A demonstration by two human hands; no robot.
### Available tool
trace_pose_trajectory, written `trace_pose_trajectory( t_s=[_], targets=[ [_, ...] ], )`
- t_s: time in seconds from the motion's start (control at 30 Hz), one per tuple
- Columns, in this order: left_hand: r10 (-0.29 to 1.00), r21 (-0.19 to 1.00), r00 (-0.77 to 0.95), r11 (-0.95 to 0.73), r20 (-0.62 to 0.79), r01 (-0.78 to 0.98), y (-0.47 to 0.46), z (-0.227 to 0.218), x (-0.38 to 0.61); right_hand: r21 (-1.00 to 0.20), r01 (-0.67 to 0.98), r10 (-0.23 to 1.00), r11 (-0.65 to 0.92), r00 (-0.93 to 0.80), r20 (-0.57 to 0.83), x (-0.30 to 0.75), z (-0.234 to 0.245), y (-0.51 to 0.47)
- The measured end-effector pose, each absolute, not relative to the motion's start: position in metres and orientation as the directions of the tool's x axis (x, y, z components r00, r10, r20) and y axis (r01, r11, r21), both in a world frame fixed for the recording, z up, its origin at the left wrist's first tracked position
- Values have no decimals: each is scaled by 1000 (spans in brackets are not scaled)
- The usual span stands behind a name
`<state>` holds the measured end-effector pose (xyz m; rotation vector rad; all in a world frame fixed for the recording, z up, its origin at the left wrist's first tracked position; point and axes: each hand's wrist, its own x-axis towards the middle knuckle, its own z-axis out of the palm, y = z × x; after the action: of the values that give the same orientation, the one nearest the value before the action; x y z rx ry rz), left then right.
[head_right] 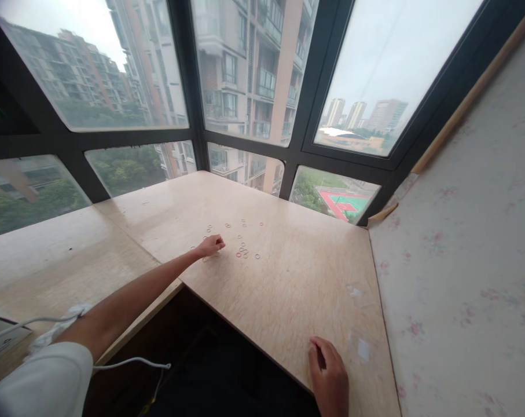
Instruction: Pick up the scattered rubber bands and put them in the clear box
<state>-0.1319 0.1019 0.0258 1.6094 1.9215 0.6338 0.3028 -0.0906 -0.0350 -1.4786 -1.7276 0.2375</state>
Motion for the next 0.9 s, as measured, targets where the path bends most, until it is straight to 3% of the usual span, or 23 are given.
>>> trace_pose_trajectory(
  t_s=[0.2, 0.37, 0.63, 0.9],
  targets=[
    [994, 863, 4, 96, -113, 497, 119, 35, -100, -590, 745, 866, 312, 32, 499, 304, -35, -89],
    [995, 872, 22, 73, -95, 484, 132, 37, -101, -579, 749, 855, 321, 34, 518, 303, -34, -89],
    [995, 591, -91, 95, -37, 801, 111, 29, -172, -578, 761, 874, 294, 32, 485, 305, -34, -90],
    [985, 375, -168, 167, -31, 912, 94, 30, -224, -544, 786, 865, 292, 26, 500, 307, -36, -90]
  ],
)
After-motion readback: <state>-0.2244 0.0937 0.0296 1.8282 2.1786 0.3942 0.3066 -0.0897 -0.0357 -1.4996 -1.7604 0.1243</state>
